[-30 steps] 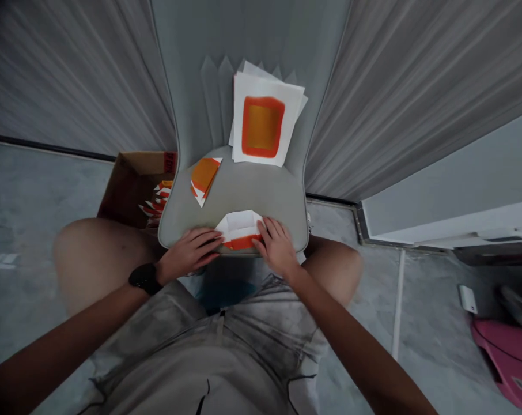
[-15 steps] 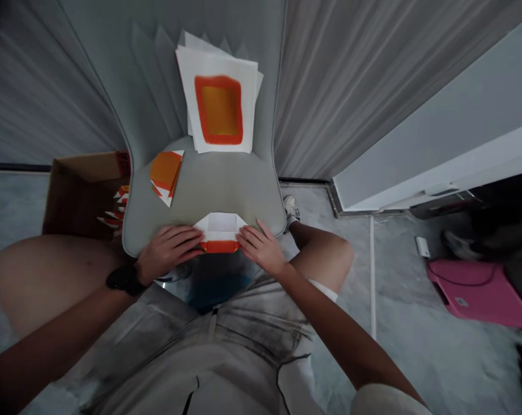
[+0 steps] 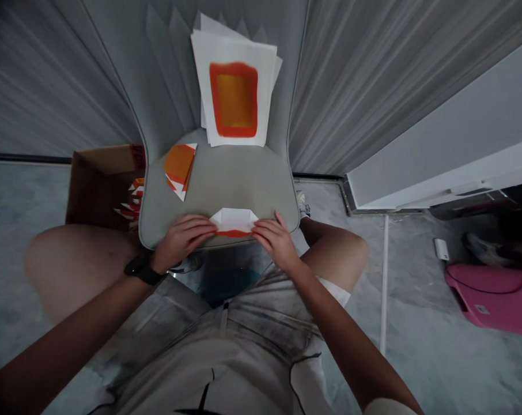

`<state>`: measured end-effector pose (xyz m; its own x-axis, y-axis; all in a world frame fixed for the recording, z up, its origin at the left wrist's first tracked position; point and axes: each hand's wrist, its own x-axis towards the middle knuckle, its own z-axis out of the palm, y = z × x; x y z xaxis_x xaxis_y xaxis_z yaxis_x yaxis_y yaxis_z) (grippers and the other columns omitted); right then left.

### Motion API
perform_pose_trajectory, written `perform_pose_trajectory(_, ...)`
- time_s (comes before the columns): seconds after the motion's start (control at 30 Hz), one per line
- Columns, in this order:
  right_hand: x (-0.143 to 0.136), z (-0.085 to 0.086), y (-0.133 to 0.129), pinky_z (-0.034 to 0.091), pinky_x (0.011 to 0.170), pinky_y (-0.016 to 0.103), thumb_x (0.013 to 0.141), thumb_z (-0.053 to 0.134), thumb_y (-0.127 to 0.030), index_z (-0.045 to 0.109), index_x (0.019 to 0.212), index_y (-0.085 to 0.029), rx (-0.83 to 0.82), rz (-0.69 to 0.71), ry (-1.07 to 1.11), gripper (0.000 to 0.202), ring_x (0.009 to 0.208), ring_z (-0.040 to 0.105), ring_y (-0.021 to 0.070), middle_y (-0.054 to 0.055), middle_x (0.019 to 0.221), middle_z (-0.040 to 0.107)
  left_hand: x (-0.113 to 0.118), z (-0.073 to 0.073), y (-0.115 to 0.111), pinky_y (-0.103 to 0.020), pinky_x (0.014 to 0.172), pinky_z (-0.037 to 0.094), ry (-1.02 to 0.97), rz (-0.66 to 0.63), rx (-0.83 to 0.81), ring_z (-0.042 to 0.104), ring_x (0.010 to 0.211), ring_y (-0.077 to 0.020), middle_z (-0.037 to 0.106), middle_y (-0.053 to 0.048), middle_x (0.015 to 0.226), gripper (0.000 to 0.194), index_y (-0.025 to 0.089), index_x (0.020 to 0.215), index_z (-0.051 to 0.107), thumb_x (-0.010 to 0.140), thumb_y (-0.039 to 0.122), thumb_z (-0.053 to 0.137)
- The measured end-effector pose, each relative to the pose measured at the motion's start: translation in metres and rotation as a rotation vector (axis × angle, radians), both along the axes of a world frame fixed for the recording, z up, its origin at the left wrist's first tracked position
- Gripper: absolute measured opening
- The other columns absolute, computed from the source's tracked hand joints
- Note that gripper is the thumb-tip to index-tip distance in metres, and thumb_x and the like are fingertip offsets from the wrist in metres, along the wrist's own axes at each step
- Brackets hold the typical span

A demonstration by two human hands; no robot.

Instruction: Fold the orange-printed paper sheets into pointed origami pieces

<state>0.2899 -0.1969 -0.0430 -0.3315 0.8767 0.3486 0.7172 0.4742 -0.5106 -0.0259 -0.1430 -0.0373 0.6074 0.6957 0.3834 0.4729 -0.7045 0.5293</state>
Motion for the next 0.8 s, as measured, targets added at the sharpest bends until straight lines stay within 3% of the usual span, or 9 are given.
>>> perform_pose_trajectory(0.17, -0.011, -0.011, 0.01, 0.045, 0.115, 0.057, 0.103, 0.06, -0.041, 0.079, 0.097, -0.024, -0.011, -0.281, 0.174, 0.026, 0.133, 0.057, 0.0306, 0.013, 0.131, 0.068, 0.015, 0.001, 0.008, -0.039, 0.091, 0.053, -0.096, 0.202, -0.076, 0.065, 0.101, -0.0236, 0.077, -0.007, 0.096, 0.03, 0.022, 0.106, 0.079, 0.105, 0.043, 0.057)
perform_pose_trajectory(0.33, -0.019, -0.022, 0.017, 0.041, 0.116, 0.056, 0.098, 0.064, -0.049, 0.075, 0.084, -0.023, 0.023, -0.443, 0.239, 0.032, 0.131, 0.056, 0.0313, 0.014, 0.13, 0.064, 0.028, 0.002, 0.01, -0.038, 0.091, 0.051, -0.079, 0.329, -0.092, 0.063, 0.1, -0.0248, 0.076, -0.006, 0.094, 0.026, 0.023, 0.104, 0.077, 0.105, 0.041, 0.058)
perform_pose_trajectory(0.63, -0.017, -0.022, 0.019, 0.041, 0.115, 0.056, 0.096, 0.066, -0.054, 0.074, 0.079, -0.023, -0.011, -0.469, 0.245, 0.036, 0.129, 0.057, 0.0313, 0.013, 0.13, 0.063, 0.028, 0.002, 0.014, -0.04, 0.09, 0.048, -0.054, 0.373, -0.061, 0.059, 0.101, -0.0265, 0.073, -0.006, 0.089, 0.021, 0.022, 0.094, 0.072, 0.103, 0.04, 0.063)
perform_pose_trajectory(0.8, -0.015, -0.017, 0.01, 0.048, 0.111, 0.053, 0.098, 0.067, -0.047, 0.08, 0.099, -0.027, 0.019, -0.379, 0.327, 0.024, 0.124, 0.063, 0.0288, 0.011, 0.129, 0.069, 0.018, 0.002, 0.014, -0.04, 0.095, 0.05, -0.112, 0.235, -0.054, 0.061, 0.103, -0.0249, 0.076, -0.006, 0.097, 0.02, 0.024, 0.108, 0.077, 0.101, 0.039, 0.066)
